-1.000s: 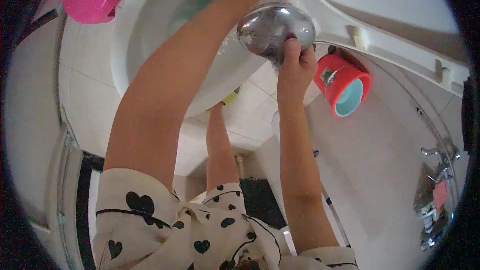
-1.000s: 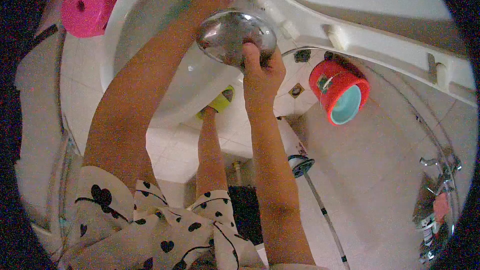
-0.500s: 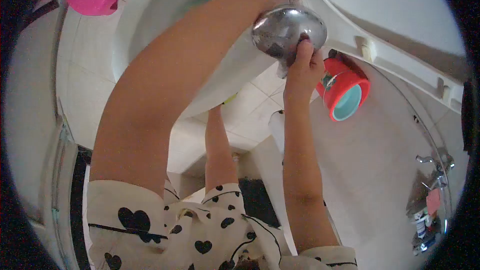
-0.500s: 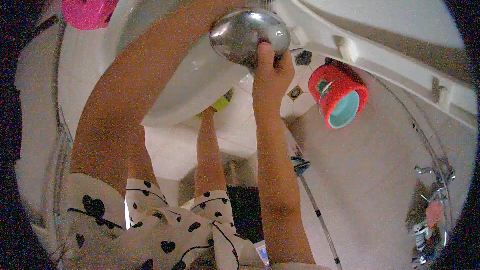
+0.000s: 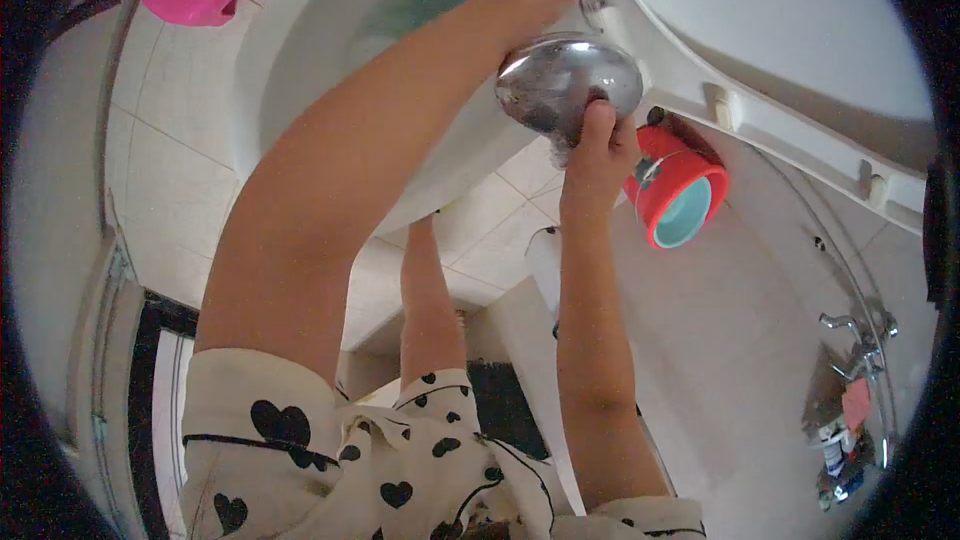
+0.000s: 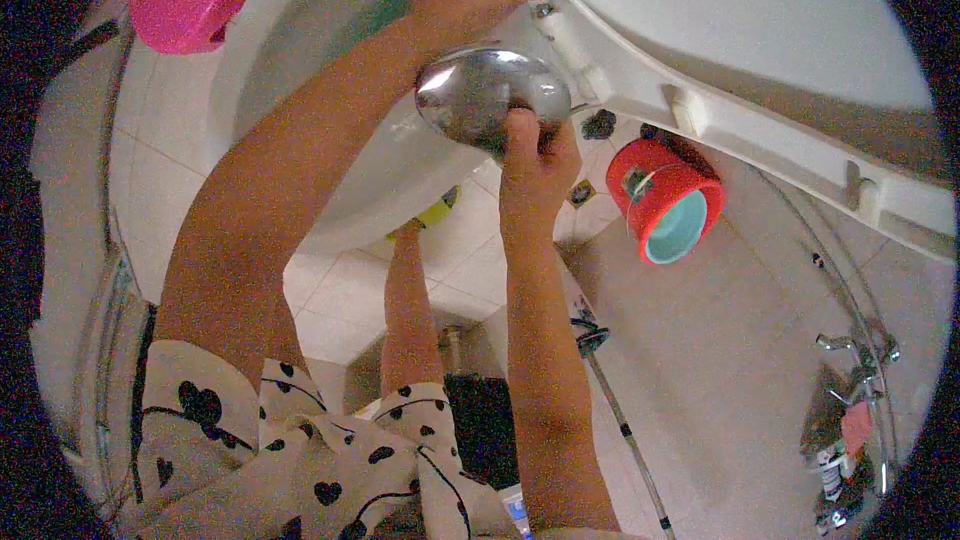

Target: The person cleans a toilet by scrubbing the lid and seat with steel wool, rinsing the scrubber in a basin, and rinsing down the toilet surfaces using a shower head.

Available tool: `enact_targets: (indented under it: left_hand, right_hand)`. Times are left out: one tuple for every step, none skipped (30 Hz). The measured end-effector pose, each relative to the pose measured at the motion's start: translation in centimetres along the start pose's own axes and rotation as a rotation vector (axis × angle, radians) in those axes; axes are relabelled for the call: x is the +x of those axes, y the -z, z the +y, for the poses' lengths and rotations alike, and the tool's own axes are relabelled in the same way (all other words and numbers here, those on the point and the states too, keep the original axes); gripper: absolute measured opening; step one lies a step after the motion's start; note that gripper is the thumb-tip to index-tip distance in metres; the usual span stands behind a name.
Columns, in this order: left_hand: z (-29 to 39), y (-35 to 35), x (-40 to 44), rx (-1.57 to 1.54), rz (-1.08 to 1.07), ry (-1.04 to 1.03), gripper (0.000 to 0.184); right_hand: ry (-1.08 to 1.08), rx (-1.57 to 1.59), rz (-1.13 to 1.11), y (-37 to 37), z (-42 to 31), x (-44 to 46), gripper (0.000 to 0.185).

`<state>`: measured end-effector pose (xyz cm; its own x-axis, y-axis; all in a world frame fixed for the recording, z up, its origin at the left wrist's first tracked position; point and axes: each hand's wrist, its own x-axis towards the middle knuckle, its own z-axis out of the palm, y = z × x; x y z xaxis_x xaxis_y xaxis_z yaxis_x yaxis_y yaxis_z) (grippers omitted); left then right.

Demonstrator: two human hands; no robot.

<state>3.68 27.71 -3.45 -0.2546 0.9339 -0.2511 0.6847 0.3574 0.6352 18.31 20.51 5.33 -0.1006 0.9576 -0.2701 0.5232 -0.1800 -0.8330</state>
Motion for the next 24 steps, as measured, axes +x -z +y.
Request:
enact_targets:
  left_hand:
    - [-0.1,-0.6,0.2,0.008,0.048,-0.026,0.028]
    - [-0.3,-1.2,0.6,0.017,0.096,-0.052,0.029]
    - [-0.3,-1.1,0.6,0.028,0.143,-0.079,0.031]
    - [-0.3,-1.0,0.7,0.041,0.11,-0.082,0.033]
    - [-0.4,-0.8,0.9,0.054,0.077,-0.085,0.035]
    - [-0.6,-0.7,0.9,0.066,0.043,-0.087,0.036]
    - [-0.7,-0.8,0.6,0.002,0.053,-0.106,0.039]
    - [-0.8,-0.7,0.2,-0.062,0.064,-0.125,0.042]
    - [-0.7,-0.1,-0.3,-0.125,0.077,-0.146,0.045]
    - [-0.1,0.2,-0.7,-0.192,0.034,-0.135,0.048]
    - [0.9,0.4,-1.4,-0.261,-0.009,-0.124,0.052]
    - [1.9,0.9,-1.9,-0.331,-0.052,-0.111,0.056]
    - [2.8,1.1,-1.9,-0.318,-0.02,-0.116,0.054]
    - [3.6,1.2,-2.0,-0.305,0.012,-0.121,0.051]
    - [4.1,1.2,-2.0,-0.293,0.041,-0.127,0.048]
    - [3.8,0.7,-1.7,-0.196,0.007,-0.028,0.051]
    - [2.8,-0.1,-1.0,-0.097,-0.025,0.068,0.054]
    - [1.8,-1.0,-0.4,0.003,-0.056,0.162,0.057]
    - [0.6,-1.7,-0.2,-0.041,0.009,0.151,0.058]
    - [-0.8,-2.5,0.0,-0.084,0.073,0.139,0.058]
    - [-1.1,-1.9,-0.4,-0.127,0.136,0.129,0.059]
    - [-0.8,-1.7,-0.8,-0.18,0.077,0.133,0.059]
    - [-0.5,-1.4,-1.2,-0.232,0.021,0.137,0.059]
    - [0.1,-0.8,-1.8,-0.284,-0.035,0.14,0.06]
  right_hand:
    - [-0.002,0.008,0.016,0.3,0.3,0.2,0.034]
    - [-0.005,0.018,0.032,0.6,0.5,0.4,0.033]
    - [0.011,0.007,0.036,0.9,0.5,0.5,0.032]
    - [0.028,-0.003,0.04,1.1,0.5,0.7,0.031]
    - [0.044,-0.012,0.043,1.3,0.4,0.9,0.03]
    - [0.051,-0.042,0.049,1.4,0.2,0.9,0.031]
    - [0.056,-0.071,0.052,1.6,-0.1,0.9,0.031]
    - [0.062,-0.099,0.057,1.7,-0.3,0.9,0.031]
    - [0.06,-0.086,0.057,2.1,-0.3,0.9,0.029]
    - [0.057,-0.073,0.057,2.5,-0.2,0.9,0.028]
    - [0.055,-0.061,0.057,2.7,-0.2,0.9,0.027]
    - [0.043,-0.052,0.059,2.8,-0.6,0.8,0.026]
    - [0.032,-0.044,0.061,2.9,-1.1,0.7,0.025]
    - [0.023,-0.037,0.063,3.1,-1.5,0.5,0.025]
    - [0.034,-0.032,0.054,3.3,-1.6,0.4,0.024]
    - [0.044,-0.027,0.046,3.6,-1.8,0.2,0.023]
    - [0.057,-0.02,0.039,3.7,-1.9,0.2,0.023]
    - [0.058,-0.005,0.03,3.9,-1.9,0.1,0.022]
    - [0.056,0.011,0.024,4.1,-1.9,0.1,0.022]
    - [0.055,0.029,0.018,4.2,-1.8,0.0,0.021]
    - [0.051,-0.007,0.034,4.2,-1.8,-0.2,0.022]
    - [0.046,-0.045,0.048,3.9,-1.7,-0.5,0.024]
    - [0.043,-0.081,0.061,3.7,-1.6,-0.7,0.027]
    - [0.048,-0.095,0.028,3.8,-1.4,-0.9,0.027]
